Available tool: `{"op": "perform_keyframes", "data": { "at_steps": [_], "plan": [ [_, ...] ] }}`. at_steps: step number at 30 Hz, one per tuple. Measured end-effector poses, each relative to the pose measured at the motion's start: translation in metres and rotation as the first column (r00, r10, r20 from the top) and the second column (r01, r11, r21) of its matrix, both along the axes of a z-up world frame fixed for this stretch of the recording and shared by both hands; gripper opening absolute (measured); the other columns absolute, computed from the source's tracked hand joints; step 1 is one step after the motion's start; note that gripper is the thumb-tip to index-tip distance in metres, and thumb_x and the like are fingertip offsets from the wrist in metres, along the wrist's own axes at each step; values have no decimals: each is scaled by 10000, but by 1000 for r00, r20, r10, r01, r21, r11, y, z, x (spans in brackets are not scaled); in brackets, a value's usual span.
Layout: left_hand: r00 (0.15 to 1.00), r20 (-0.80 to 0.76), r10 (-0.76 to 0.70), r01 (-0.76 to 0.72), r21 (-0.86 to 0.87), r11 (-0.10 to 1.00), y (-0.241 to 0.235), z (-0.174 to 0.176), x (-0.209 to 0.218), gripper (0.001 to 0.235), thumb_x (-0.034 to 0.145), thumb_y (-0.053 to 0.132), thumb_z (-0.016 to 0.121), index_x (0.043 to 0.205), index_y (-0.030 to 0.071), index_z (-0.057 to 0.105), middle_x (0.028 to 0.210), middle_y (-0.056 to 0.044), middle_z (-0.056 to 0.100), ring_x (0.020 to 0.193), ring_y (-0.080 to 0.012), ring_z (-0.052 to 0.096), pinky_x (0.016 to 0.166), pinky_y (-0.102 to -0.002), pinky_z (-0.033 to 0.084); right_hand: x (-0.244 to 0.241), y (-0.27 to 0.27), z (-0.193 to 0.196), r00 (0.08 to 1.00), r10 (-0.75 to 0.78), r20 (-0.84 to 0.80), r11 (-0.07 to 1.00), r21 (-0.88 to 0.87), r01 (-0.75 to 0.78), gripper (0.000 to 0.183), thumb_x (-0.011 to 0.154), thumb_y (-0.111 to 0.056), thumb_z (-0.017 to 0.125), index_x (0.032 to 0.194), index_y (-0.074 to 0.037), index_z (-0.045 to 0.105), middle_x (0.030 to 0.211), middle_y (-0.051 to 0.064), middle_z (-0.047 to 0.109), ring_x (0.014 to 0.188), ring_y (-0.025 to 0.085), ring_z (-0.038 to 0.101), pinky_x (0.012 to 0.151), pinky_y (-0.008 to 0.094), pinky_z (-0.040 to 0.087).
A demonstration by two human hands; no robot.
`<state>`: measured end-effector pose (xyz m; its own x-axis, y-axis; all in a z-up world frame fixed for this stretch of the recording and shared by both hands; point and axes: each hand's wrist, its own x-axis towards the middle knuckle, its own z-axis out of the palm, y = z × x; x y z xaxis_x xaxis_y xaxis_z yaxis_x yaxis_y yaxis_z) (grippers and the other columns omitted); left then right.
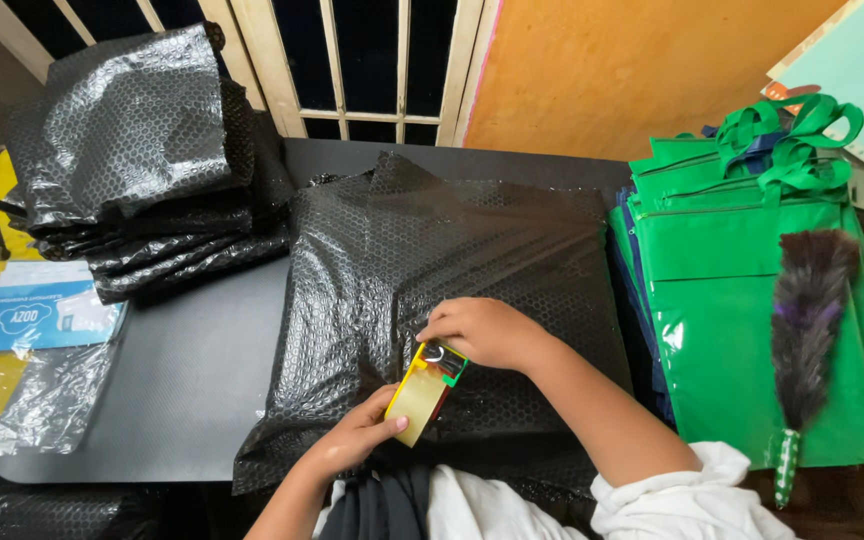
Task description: The person seals a black bubble mailer using a tape dispenser, then folds and tapes a green reusable bag into the mailer. The person repeatedly folds the mailer edges and secures them with tape.
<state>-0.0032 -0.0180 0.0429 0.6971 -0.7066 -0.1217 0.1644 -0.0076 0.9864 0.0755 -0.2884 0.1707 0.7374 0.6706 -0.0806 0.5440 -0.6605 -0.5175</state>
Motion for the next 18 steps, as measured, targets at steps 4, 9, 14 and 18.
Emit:
{"op": "perform_keyframes", "data": {
  "at_steps": [4,9,14,18],
  "plan": [
    [1000,21,-3,3,-3,1000,-1,2,-2,551,975,372,621,1445,93,555,1490,-67,506,1381,-150,454,1174,-331,310,-1,-3,-1,988,63,144,998,-3,-63,341,916,-120,593,1172,-252,776,1107,-65,724,975,223,682,761,414,525],
    [1000,-5,-8,7,-52,999,-2,7,-3,548,977,355,627,1437,66,552,1485,-68,505,1368,-152,458,1167,-330,327,-5,-3,19,992,91,82,995,26,-94,229,927,-168,661,1133,-193,756,1126,-15,738,1011,227,696,815,401,538],
    [996,84,5,-13,86,996,-4,6,-7,591,984,410,567,1480,92,517,1547,-67,471,1422,-160,415,1192,-336,269,4,1,8,989,78,125,997,16,-81,56,911,-151,722,963,-173,724,985,-42,689,961,211,640,774,379,517],
    [988,69,136,-148,205,968,-14,28,-13,574,962,450,530,1422,114,604,1338,-1,680,1197,-112,600,1018,-282,428,-4,3,15,987,82,138,996,-51,-75,125,929,-79,671,854,-135,588,909,19,582,933,240,560,699,407,485]
  ]
}}
